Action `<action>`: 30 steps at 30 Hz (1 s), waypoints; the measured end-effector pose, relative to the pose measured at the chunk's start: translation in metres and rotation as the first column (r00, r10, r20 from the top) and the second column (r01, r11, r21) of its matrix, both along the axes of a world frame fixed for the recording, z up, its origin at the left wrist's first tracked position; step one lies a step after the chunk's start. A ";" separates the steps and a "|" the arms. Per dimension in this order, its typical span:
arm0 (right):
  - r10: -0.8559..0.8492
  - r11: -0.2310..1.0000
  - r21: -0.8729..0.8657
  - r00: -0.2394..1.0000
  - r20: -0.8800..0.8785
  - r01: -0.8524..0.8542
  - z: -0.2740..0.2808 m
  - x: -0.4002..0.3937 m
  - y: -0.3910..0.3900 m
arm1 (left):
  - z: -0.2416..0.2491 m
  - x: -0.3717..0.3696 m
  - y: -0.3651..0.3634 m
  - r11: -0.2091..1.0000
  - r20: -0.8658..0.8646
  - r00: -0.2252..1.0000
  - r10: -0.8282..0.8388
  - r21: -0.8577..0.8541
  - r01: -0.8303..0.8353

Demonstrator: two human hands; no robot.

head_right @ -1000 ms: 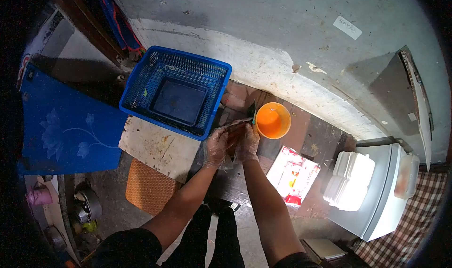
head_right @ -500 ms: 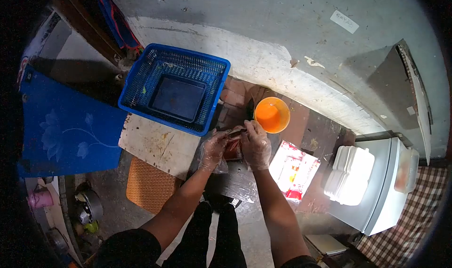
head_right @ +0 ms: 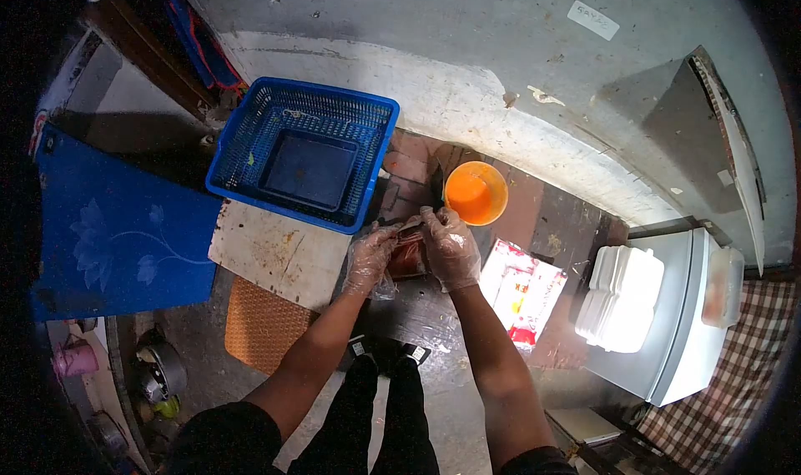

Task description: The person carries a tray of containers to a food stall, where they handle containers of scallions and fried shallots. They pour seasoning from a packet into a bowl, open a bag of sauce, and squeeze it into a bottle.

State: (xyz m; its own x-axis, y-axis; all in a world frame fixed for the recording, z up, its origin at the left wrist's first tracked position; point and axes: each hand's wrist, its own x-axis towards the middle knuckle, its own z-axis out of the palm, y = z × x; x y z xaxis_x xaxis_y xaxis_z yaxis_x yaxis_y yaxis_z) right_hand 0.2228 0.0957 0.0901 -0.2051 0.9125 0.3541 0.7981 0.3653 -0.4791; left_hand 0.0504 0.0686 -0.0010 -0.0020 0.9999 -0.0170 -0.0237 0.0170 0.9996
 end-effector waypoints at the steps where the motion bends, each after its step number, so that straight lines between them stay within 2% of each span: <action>1: 0.047 0.998 0.031 0.999 0.018 -0.048 0.002 0.000 0.001 | 0.003 0.001 -0.001 1.000 0.001 1.000 0.000 0.000 0.000; 3: 0.075 0.997 0.005 0.997 0.009 -0.075 -0.003 0.004 0.003 | 0.010 0.003 -0.003 1.000 0.138 0.990 0.014 -0.026 -0.010; 4: 0.104 0.994 -0.022 0.995 -0.001 -0.104 -0.006 0.006 0.004 | 0.010 0.002 -0.003 1.000 0.138 0.990 0.013 -0.026 -0.010; 6: 0.100 0.995 -0.023 0.995 -0.014 -0.101 -0.015 0.008 0.005 | 0.013 -0.002 -0.003 0.998 -0.127 0.992 -0.013 0.065 0.022; 10: 0.104 0.994 -0.021 0.994 -0.019 -0.105 -0.025 0.013 0.001 | 0.027 -0.008 -0.004 0.990 -0.238 0.971 -0.019 0.129 0.051; 12: 0.092 0.996 -0.003 0.995 -0.035 -0.092 -0.028 0.016 -0.005 | 0.034 -0.010 -0.006 0.978 -0.363 0.931 -0.019 0.187 0.093; 14: 0.081 0.997 0.014 0.995 -0.052 -0.081 -0.032 0.016 -0.012 | 0.033 -0.011 -0.008 0.978 -0.361 0.932 -0.019 0.185 0.092; 16: 0.056 0.988 0.150 0.994 -0.095 -0.042 -0.036 0.016 -0.016 | 0.032 -0.012 -0.008 0.978 -0.358 0.934 -0.021 0.186 0.093; 24: 0.049 0.976 0.216 0.992 -0.119 -0.022 -0.046 0.027 -0.016 | 0.018 -0.022 -0.006 0.991 -0.429 0.901 -0.069 0.073 0.111; 28: 0.054 0.975 0.220 0.990 -0.129 -0.025 -0.044 0.027 -0.018 | 0.014 -0.025 -0.006 0.987 -0.467 0.880 -0.093 0.076 0.144; 30: 0.064 0.970 0.241 0.989 -0.136 -0.030 -0.040 0.027 -0.019 | 0.009 -0.025 -0.010 0.992 -0.271 0.955 -0.120 -0.076 0.103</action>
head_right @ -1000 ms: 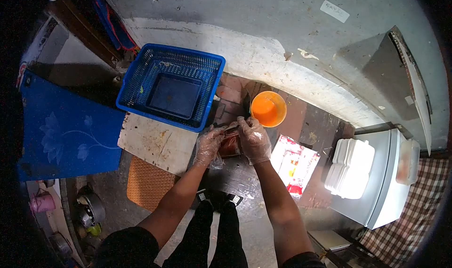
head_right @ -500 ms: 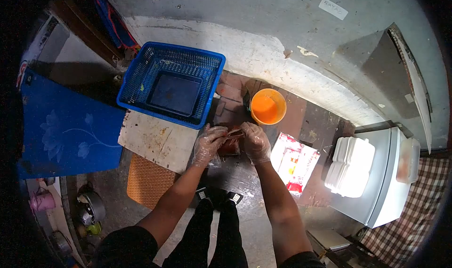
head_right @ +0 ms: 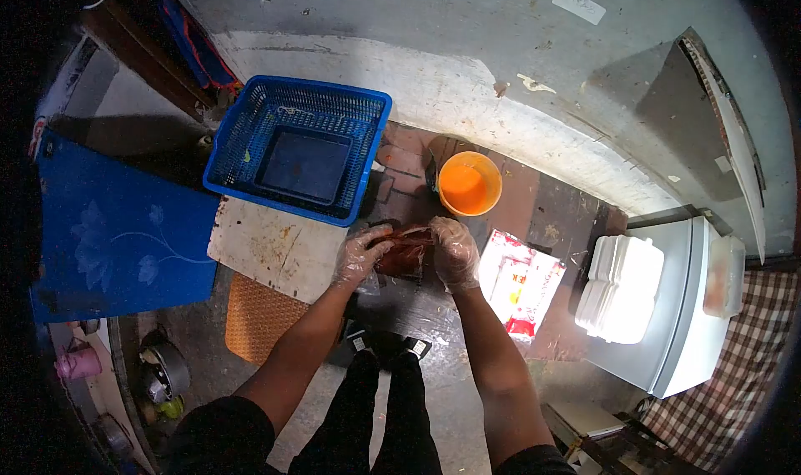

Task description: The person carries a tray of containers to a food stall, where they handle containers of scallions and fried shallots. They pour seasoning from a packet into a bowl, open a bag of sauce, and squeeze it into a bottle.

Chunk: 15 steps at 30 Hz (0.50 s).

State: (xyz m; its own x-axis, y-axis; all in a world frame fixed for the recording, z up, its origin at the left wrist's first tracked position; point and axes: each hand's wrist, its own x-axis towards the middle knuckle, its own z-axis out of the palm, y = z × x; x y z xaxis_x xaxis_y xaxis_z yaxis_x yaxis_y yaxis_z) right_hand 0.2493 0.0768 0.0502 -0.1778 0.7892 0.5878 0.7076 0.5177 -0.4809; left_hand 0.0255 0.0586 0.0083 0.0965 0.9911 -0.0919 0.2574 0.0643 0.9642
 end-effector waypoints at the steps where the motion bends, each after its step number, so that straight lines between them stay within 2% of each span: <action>1: 0.009 1.000 0.021 1.000 -0.007 -0.009 0.003 0.000 -0.001 | -0.003 -0.001 -0.002 1.000 0.001 1.000 -0.002 -0.001 0.002; 4: -0.001 1.000 -0.010 1.000 -0.002 0.001 0.015 0.000 -0.004 | -0.008 -0.007 -0.009 0.999 0.029 1.000 -0.008 -0.045 0.009; 10: -0.014 0.996 -0.091 1.000 0.014 0.015 0.012 0.006 -0.009 | 0.002 -0.009 -0.013 0.996 -0.097 0.993 -0.074 -0.047 0.069; 13: 0.052 0.999 0.006 0.999 -0.010 -0.052 -0.003 0.010 -0.006 | 0.006 -0.004 -0.011 0.993 -0.119 0.990 -0.082 -0.089 0.072; 15: 0.083 0.996 -0.025 0.996 -0.013 -0.083 -0.007 0.015 -0.004 | 0.013 -0.003 -0.012 0.993 -0.151 0.985 -0.087 -0.089 0.074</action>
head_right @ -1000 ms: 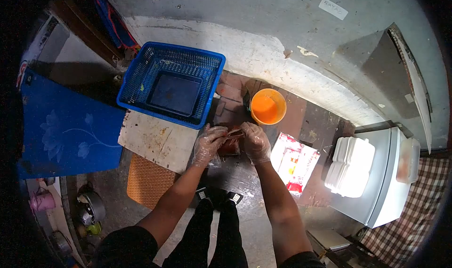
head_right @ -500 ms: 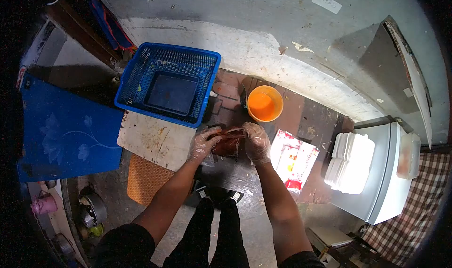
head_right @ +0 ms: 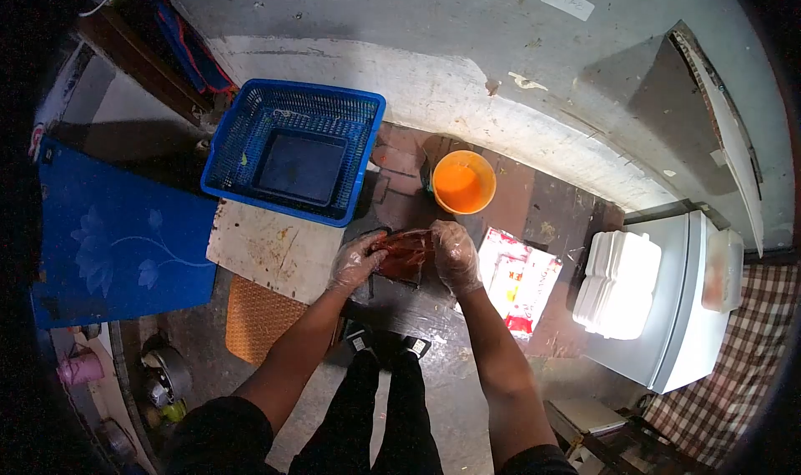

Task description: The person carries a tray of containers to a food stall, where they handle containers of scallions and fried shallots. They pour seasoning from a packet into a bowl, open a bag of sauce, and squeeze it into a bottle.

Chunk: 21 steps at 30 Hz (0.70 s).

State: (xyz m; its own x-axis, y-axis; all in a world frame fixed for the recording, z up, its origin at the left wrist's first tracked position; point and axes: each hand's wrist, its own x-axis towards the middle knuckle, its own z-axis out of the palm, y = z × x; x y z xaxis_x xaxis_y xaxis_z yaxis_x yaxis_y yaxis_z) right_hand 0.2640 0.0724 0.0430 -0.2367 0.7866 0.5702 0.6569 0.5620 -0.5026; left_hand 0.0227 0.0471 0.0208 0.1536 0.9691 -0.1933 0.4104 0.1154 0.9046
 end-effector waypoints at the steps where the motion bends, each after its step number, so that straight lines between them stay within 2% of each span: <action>1: 0.032 0.999 -0.029 0.999 0.000 -0.032 0.000 0.001 0.001 | -0.005 0.000 0.000 1.000 0.000 1.000 -0.001 0.000 0.001; 3: 0.028 0.998 -0.059 1.000 -0.006 -0.029 0.006 0.002 -0.001 | -0.014 0.000 -0.001 0.996 -0.017 1.000 -0.014 0.088 0.016; 5: 0.025 0.996 -0.090 1.000 -0.013 -0.026 0.010 0.002 -0.001 | -0.016 0.001 -0.002 0.996 -0.016 1.000 -0.010 0.092 0.011; 7: 0.020 0.974 -0.225 1.000 0.023 -0.014 0.010 0.003 -0.001 | -0.019 0.002 -0.002 0.995 -0.015 1.000 -0.003 0.096 0.004; 8: 0.020 0.974 -0.225 1.000 0.022 -0.015 0.010 0.004 0.000 | -0.022 0.003 -0.002 0.995 -0.033 0.999 0.000 0.103 0.004; 10: -0.008 0.987 -0.161 0.996 0.087 0.022 0.015 0.004 0.000 | -0.009 0.004 -0.002 0.994 -0.052 0.999 0.003 0.108 0.003; 12: -0.013 0.988 -0.149 0.993 0.113 0.030 0.022 0.004 0.000 | 0.019 0.007 0.000 0.995 -0.220 0.974 -0.045 0.074 0.062; 13: -0.017 0.990 -0.136 0.990 0.142 0.036 0.024 0.005 0.000 | 0.020 0.006 0.000 0.996 -0.221 0.974 -0.044 0.072 0.062; 15: -0.016 0.992 -0.124 0.994 0.110 0.030 0.017 0.011 -0.002 | 0.020 0.000 0.000 0.984 -0.227 0.958 -0.176 -0.064 0.165; 16: -0.017 0.994 -0.110 0.997 0.078 0.025 0.016 0.013 -0.004 | 0.012 -0.003 -0.001 0.984 -0.226 0.958 -0.175 -0.064 0.165; 17: -0.016 0.994 -0.109 0.997 0.079 0.025 0.015 0.014 -0.006 | -0.003 -0.005 -0.003 0.979 -0.308 0.930 -0.201 -0.049 0.196; 18: -0.032 0.998 -0.059 0.998 0.047 0.035 0.015 0.015 -0.009 | -0.005 -0.005 -0.005 0.973 -0.388 0.894 -0.225 -0.038 0.228; 19: -0.045 0.999 -0.009 0.999 0.015 0.045 0.015 0.015 -0.012 | -0.007 -0.005 -0.006 0.973 -0.387 0.894 -0.224 -0.039 0.227; 21: -0.036 0.999 -0.015 0.999 0.009 0.037 0.018 0.019 -0.017 | -0.007 -0.005 -0.009 0.962 -0.474 0.846 -0.247 -0.015 0.272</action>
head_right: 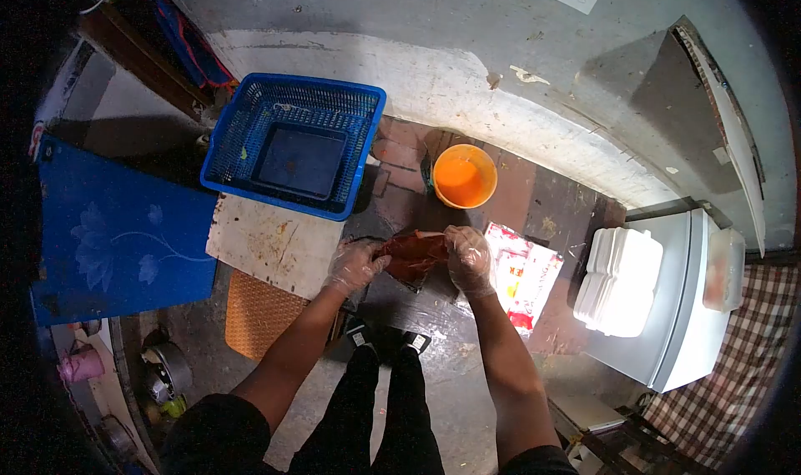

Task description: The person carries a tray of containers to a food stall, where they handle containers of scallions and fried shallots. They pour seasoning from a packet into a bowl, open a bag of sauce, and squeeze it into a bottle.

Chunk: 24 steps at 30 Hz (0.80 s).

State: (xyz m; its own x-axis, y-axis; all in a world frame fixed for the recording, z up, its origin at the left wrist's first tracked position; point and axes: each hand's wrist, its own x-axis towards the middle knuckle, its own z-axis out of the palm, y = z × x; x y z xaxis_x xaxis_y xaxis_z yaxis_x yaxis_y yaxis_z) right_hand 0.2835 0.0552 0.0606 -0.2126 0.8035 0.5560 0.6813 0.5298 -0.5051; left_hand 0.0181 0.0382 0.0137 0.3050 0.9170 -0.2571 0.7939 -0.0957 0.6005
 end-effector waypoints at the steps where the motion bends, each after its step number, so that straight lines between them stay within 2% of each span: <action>1: 0.008 1.000 -0.004 1.000 -0.006 -0.008 0.002 0.002 -0.003 | 0.003 0.001 -0.002 1.000 0.001 1.000 0.000 0.000 0.000; 4: -0.039 0.998 0.041 0.999 -0.026 0.040 0.005 0.004 -0.014 | 0.005 0.003 -0.009 0.997 -0.074 0.996 -0.046 0.061 0.051; 6: -0.054 0.998 0.017 0.998 -0.039 0.054 0.009 0.006 -0.021 | -0.005 0.002 -0.015 0.973 -0.112 0.987 -0.116 0.188 0.136; 10: -0.080 0.997 -0.029 0.995 -0.056 0.078 0.014 0.009 -0.030 | -0.011 0.007 -0.019 0.978 -0.128 0.987 -0.100 0.167 0.121; 14: -0.085 0.996 -0.027 0.994 -0.067 0.083 0.010 0.020 -0.036 | -0.012 0.011 -0.023 0.988 0.000 1.000 -0.011 0.156 0.011; 17: -0.109 0.992 -0.073 0.989 -0.103 0.101 0.020 0.027 -0.046 | 0.003 0.013 -0.027 0.984 0.105 0.994 0.033 0.168 -0.050; 18: -0.151 0.980 -0.147 0.984 -0.100 0.135 0.027 0.029 -0.051 | 0.010 0.013 -0.028 0.983 0.147 0.988 0.045 0.171 -0.070; 20: -0.195 0.955 -0.247 0.975 -0.110 0.163 0.041 0.033 -0.059 | 0.017 0.013 -0.029 0.978 0.170 0.984 0.044 0.192 -0.077; 23: -0.116 0.955 -0.279 0.993 -0.023 0.106 0.069 0.041 -0.067 | 0.036 0.016 -0.027 0.962 0.183 0.983 0.027 0.263 -0.076; 24: -0.167 0.962 -0.221 0.986 -0.026 0.158 0.075 0.039 -0.071 | 0.043 0.016 -0.029 0.952 0.172 0.985 0.015 0.300 -0.067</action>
